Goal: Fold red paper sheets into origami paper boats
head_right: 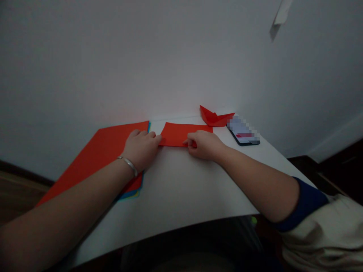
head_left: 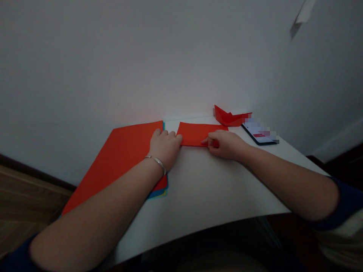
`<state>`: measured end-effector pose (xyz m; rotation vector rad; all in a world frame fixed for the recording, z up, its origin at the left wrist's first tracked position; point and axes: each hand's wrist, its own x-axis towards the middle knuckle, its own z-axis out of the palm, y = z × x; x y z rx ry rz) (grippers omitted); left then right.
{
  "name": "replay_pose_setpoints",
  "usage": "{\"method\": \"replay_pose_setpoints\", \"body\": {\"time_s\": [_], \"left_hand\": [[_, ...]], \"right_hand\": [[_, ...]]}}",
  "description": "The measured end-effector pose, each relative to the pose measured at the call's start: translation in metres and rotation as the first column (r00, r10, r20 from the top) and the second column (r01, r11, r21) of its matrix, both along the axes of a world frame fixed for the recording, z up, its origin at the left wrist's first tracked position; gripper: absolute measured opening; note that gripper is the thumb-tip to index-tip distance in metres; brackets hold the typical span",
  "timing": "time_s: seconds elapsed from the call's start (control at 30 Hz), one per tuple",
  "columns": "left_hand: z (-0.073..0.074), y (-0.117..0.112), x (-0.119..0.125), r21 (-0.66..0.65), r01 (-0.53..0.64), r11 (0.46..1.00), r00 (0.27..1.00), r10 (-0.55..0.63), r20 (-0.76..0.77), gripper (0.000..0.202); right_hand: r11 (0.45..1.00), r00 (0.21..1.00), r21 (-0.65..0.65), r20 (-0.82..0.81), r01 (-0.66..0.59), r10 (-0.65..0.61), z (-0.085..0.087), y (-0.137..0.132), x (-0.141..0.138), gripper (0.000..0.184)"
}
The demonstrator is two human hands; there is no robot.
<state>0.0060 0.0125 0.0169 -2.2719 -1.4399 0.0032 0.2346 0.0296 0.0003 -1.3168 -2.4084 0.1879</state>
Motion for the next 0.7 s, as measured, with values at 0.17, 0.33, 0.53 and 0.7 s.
{"method": "replay_pose_setpoints", "body": {"time_s": [0.17,0.33,0.53,0.7], "left_hand": [[0.0011,-0.0029,0.0024,-0.006,-0.045,0.999,0.998,0.045,0.048,0.022],[-0.0007,-0.0036,0.0026,0.006,-0.073,0.997,0.997,0.073,0.017,0.022],[-0.0015,0.0018,-0.0031,0.08,-0.118,0.99,0.993,0.117,0.01,0.022],[-0.0019,0.0022,0.0036,0.152,0.064,0.986,0.996,-0.072,0.048,0.022]], "right_hand": [[1.0,1.0,-0.011,0.012,0.005,-0.004,0.0006,0.0003,-0.0002,0.01],[1.0,1.0,-0.016,0.008,0.005,-0.005,0.001,-0.0007,0.0001,0.01],[1.0,1.0,-0.018,0.009,0.012,-0.012,-0.001,0.0011,0.0019,0.01],[0.999,0.998,0.052,0.057,0.005,-0.008,-0.0029,0.0022,0.0015,0.006]]}}
